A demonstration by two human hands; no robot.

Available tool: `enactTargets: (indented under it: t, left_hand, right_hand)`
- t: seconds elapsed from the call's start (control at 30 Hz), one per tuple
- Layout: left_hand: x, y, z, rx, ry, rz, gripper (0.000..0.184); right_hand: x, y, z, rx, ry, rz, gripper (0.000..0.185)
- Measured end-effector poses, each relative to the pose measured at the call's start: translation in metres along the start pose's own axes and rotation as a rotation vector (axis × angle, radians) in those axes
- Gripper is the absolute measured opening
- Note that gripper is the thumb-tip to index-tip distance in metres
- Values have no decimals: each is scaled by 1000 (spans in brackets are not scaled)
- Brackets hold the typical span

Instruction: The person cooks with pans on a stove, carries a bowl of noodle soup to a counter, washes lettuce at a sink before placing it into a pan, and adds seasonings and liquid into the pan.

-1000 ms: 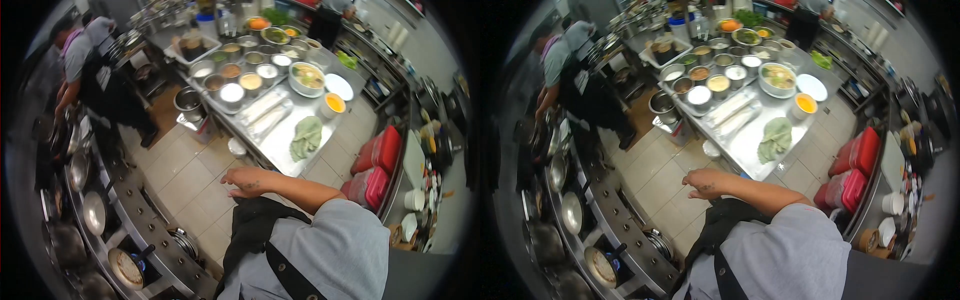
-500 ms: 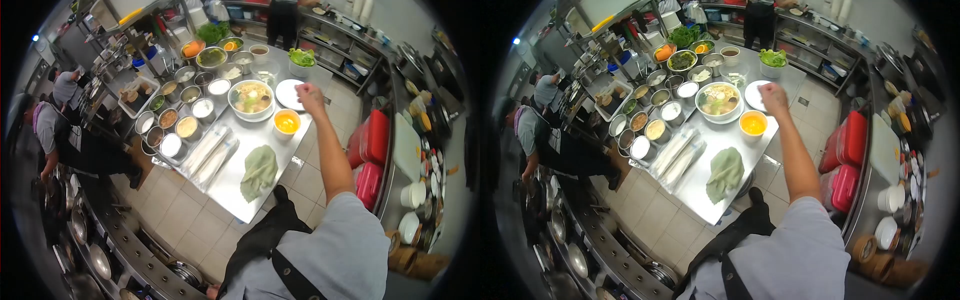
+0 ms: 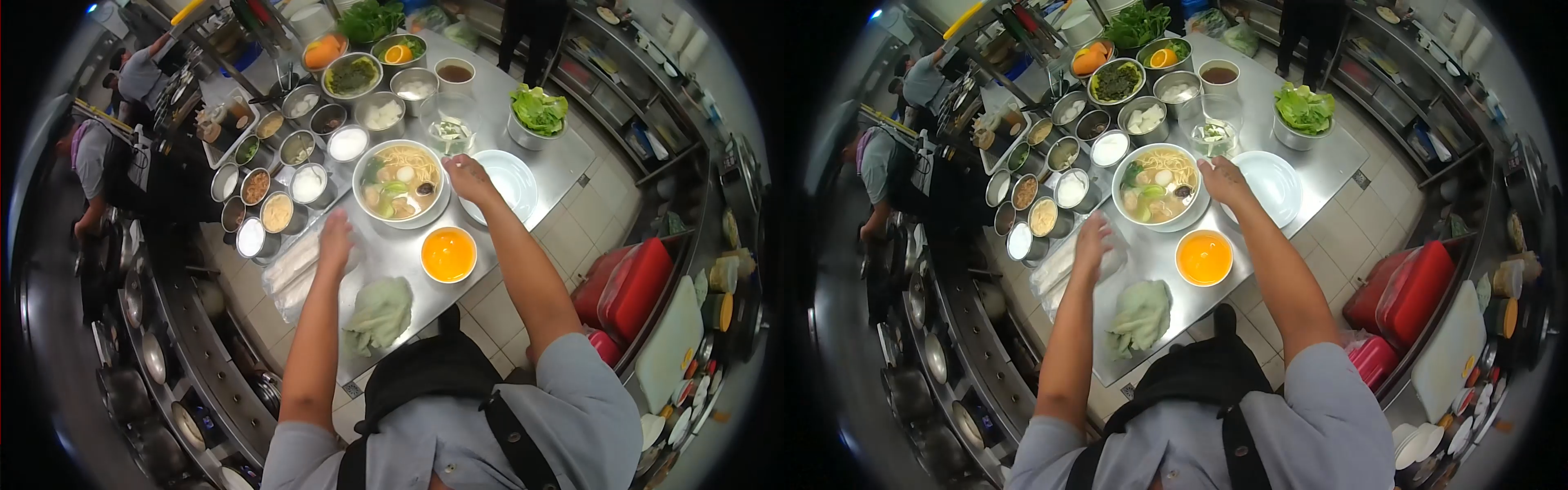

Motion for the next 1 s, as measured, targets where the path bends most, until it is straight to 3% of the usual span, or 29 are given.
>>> enactTargets:
  t: [0.1, 0.23, 0.43, 0.53, 0.8, 1.0]
  left_hand:
    - [55, -6, 35, -41, 8, -64, 73]
    - [67, -3, 52, -165, 94, -81, 66]
    - [86, -14, 47, -294, -8, 23, 69]
    - [78, -5, 49, -288, 18, 113, 62]
    - [72, -1, 53, -275, 72, 159, 58]
    - [59, 17, 54, -262, 66, 176, 55]
  right_hand:
    - [-6, -15, 10, -77, -63, 30, 80]
    - [17, -14, 20, -130, -96, 100, 85]
    - [22, -35, 27, -248, -115, 181, 89]
    - [29, -35, 32, -120, -175, 205, 89]
    - [43, -15, 45, 156, -44, 92, 93]
    - [29, -21, 40, 369, -50, 183, 99]
Point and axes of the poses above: each hand's wrist, its own x-axis towards the middle knuckle, its own z-axis out of the palm, y = z × x, the point moved 4 cm from there along x, towards the middle knuckle, and after that the axes turned 12 degrees about -y, right-handed, at the moved point
